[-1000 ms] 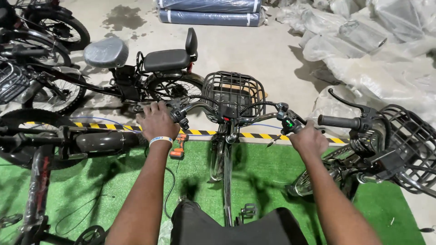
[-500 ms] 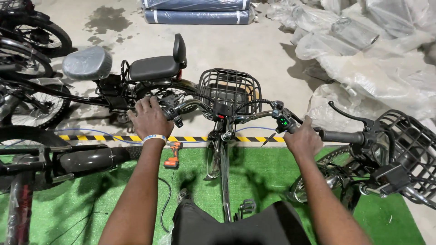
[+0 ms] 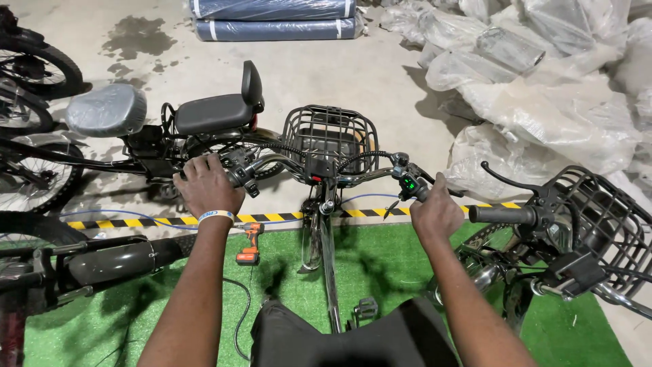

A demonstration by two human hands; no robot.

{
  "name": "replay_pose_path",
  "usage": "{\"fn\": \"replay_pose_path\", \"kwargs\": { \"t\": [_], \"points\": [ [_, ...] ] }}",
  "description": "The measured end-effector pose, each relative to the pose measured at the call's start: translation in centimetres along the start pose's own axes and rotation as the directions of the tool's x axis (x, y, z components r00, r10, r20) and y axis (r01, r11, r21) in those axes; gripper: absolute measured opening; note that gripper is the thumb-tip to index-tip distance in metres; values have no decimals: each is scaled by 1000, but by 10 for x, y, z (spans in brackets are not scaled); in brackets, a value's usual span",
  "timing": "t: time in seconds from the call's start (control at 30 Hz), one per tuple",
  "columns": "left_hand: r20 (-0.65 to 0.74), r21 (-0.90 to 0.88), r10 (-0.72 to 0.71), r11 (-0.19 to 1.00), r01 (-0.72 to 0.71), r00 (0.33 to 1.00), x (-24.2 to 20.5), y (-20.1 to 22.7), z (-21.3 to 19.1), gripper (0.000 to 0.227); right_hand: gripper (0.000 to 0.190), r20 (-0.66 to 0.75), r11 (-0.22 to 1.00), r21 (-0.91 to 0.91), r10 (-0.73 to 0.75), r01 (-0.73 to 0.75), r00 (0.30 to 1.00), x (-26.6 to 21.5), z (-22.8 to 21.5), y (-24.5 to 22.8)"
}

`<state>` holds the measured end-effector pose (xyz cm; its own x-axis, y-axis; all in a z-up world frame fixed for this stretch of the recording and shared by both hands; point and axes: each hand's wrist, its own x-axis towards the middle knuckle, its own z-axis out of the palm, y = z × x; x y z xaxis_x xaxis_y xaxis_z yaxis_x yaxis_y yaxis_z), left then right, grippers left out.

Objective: The person uses a wrench to tighten the chain on the rear wheel of an electric bicycle while sitting on the floor. They then stand up, test the handlebars and controls, and move the bicycle forward through a workshop area filled with other bikes.

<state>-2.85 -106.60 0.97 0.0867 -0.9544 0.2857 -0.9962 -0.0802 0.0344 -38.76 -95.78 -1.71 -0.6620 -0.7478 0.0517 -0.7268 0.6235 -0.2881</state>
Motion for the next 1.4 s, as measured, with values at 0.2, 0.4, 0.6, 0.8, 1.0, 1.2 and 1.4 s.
{"fn": "replay_pose_path", "kwargs": {
  "t": [0.2, 0.4, 0.6, 0.8, 1.0, 1.2, 1.4],
  "points": [
    [-29, -5, 30, 1000, -30, 999, 16, -4, 25, 74, 65, -132, 997, 28, -74, 78, 989, 15, 16, 3],
    [-11, -26, 39, 999, -39, 999, 44, 7, 44, 81, 67, -6, 999, -22, 47, -47, 999, 58, 41, 8],
    [27, -72, 31, 997, -29, 999, 45, 24, 17, 71, 72, -49, 992, -107, 62, -67, 997, 45, 27, -2],
    [7, -67, 37, 997, -37, 999, 46, 35, 11, 69, 68, -166, 993, -107, 33, -51, 986, 45, 23, -7],
    [-4, -61, 73, 995, -73, 997, 77, 51, 20, 72, 61, -196, 994, -75, 59, -75, 979, 81, 48, 6],
    [27, -26, 82, 996, -81, 996, 111, 71, 34, 72, 61, -134, 993, 22, 121, -119, 984, 126, 80, 22],
    [42, -17, 70, 997, -70, 997, 127, 85, 30, 73, 64, -180, 989, 10, 146, -146, 973, 127, 68, 7]
  ]
}}
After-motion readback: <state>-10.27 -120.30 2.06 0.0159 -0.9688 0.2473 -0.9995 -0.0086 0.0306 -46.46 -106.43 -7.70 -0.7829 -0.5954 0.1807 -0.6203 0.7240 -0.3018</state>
